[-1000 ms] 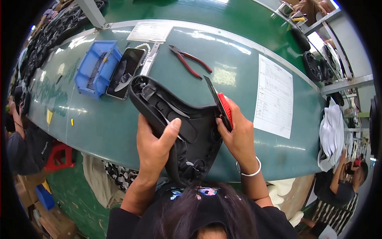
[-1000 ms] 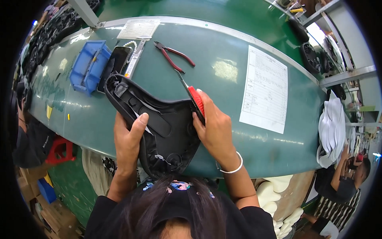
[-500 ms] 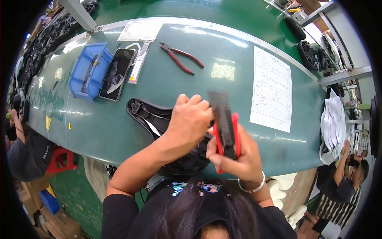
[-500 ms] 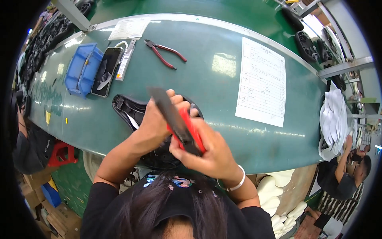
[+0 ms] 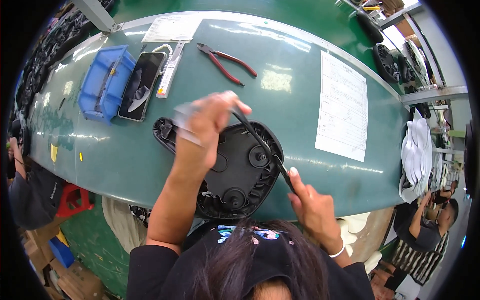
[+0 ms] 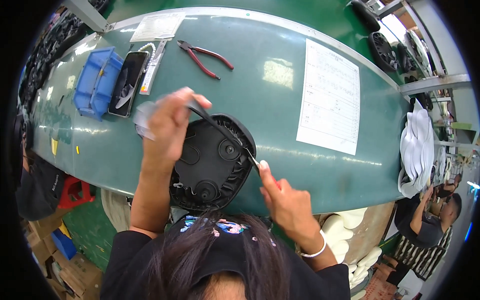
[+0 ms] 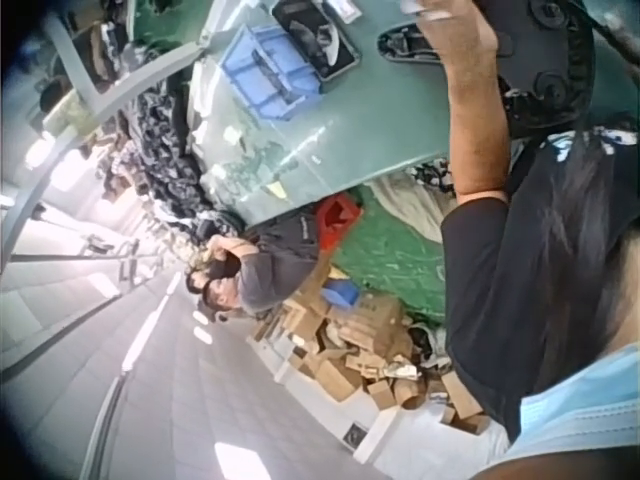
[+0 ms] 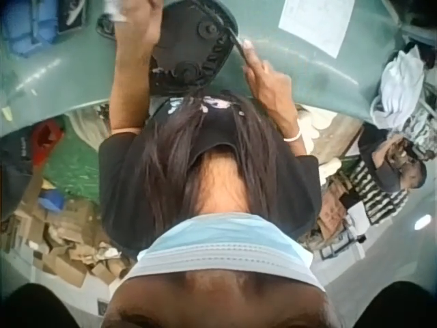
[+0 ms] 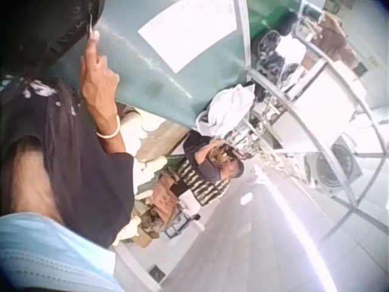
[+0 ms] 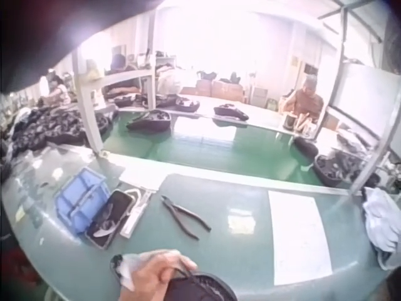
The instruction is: Trimming excess material from bicycle seats on an assembly line.
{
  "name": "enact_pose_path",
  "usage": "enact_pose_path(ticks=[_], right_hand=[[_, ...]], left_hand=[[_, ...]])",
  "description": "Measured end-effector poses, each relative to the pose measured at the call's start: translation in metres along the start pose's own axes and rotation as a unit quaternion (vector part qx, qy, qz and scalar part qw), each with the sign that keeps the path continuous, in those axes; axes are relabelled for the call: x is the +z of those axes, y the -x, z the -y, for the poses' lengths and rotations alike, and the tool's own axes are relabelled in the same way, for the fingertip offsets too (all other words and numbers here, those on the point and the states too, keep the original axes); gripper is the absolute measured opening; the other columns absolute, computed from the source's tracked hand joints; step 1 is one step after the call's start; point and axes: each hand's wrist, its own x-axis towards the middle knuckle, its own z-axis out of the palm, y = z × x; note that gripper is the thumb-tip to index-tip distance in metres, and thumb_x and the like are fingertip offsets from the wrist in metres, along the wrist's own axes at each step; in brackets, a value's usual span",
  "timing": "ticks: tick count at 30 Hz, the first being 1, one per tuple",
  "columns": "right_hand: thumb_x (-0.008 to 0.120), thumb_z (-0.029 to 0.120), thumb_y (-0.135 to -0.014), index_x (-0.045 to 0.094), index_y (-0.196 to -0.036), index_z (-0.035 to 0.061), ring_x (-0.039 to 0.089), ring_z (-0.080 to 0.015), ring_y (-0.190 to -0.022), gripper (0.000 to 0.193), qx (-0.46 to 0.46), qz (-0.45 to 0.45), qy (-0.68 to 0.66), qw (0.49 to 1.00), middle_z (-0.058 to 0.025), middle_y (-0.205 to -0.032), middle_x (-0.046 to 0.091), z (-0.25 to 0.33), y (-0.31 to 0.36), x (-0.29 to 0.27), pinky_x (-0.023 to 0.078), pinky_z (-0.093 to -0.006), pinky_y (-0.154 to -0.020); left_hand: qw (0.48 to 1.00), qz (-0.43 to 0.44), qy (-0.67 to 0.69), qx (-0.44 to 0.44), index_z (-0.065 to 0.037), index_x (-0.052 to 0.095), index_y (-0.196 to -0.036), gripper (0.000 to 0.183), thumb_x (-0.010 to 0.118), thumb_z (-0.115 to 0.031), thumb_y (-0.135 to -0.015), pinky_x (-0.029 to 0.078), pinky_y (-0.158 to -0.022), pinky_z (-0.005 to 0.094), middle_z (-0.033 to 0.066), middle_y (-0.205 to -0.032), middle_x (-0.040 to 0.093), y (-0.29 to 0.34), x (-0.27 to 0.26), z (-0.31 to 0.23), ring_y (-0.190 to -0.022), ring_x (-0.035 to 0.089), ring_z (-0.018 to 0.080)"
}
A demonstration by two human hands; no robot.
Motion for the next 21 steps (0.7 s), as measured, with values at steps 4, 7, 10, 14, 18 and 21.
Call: enact_pose_path(ticks=[4,7,10,14,18,21], right_hand=[[0.057,0.021,-0.091,0.038,-0.142,0.0110,0.054,-0.0281,-0.046,0.055,0.055,-0.012,0.030,0.998,-0.0094,-0.065,0.052,0.016,-0.025,-0.002,0.040,-0.0411,-0.041],[0.055,0.021,-0.092,0.038,-0.141,0.0095,0.054,-0.0302,-0.045,0.053,0.096,-0.038,0.036,0.994,-0.0104,-0.065,0.054,0.026,-0.017,0.015,0.041,-0.0429,-0.041],[0.053,0.022,-0.093,0.040,-0.139,0.0084,0.055,-0.0320,-0.046,0.050,0.080,-0.013,0.009,0.997,-0.0115,-0.064,0.056,0.022,-0.008,0.007,0.040,-0.0440,-0.041],[0.056,0.020,-0.090,0.045,-0.137,0.0158,0.059,-0.0317,-0.053,0.048,0.064,-0.003,0.064,0.996,-0.0118,-0.074,0.062,0.006,-0.043,-0.015,0.042,-0.0418,-0.046],[0.059,0.020,-0.087,0.051,-0.134,0.0218,0.056,-0.0305,-0.050,0.047,0.051,-0.019,0.120,0.991,-0.0095,-0.067,0.060,0.004,-0.071,-0.025,0.041,-0.0402,-0.047],[0.059,0.020,-0.087,0.052,-0.133,0.0223,0.054,-0.0296,-0.048,0.046,0.052,0.002,0.131,0.990,-0.0082,-0.062,0.058,0.015,-0.050,-0.031,0.039,-0.0407,-0.046]], left_hand=[[0.991,0.112,0.066,0.025,-0.003,0.051,-0.079,0.029,0.047,-0.025,-0.098,0.035,-0.057,0.0231,0.0109,-0.072,0.057,0.003,0.018,-0.001,-0.064,0.045,0.0120],[0.945,0.136,0.282,0.091,-0.004,0.051,-0.076,0.037,0.045,-0.032,-0.100,0.036,-0.056,0.0226,0.0101,-0.071,0.057,-0.021,0.004,-0.006,-0.067,0.052,0.0148],[0.883,0.138,0.445,0.062,-0.002,0.060,-0.088,0.039,0.045,-0.036,-0.100,0.035,-0.051,0.0195,0.0081,-0.074,0.060,-0.018,-0.004,-0.012,-0.065,0.053,0.0120],[0.852,0.158,-0.420,0.269,-0.003,0.060,-0.086,0.031,0.059,-0.034,-0.089,0.045,-0.063,0.0308,0.0108,-0.083,0.062,-0.011,0.017,-0.012,-0.075,0.054,0.0210],[0.620,0.076,-0.694,0.358,-0.005,0.060,-0.069,0.021,0.074,-0.020,-0.068,0.042,-0.071,0.0368,0.0076,-0.068,0.053,-0.036,0.003,0.001,-0.073,0.052,0.0253],[0.693,-0.041,-0.634,0.342,-0.008,0.057,-0.053,0.026,0.074,-0.021,-0.069,0.038,-0.069,0.0368,0.0058,-0.067,0.052,-0.053,-0.003,0.005,-0.073,0.050,0.0236]])
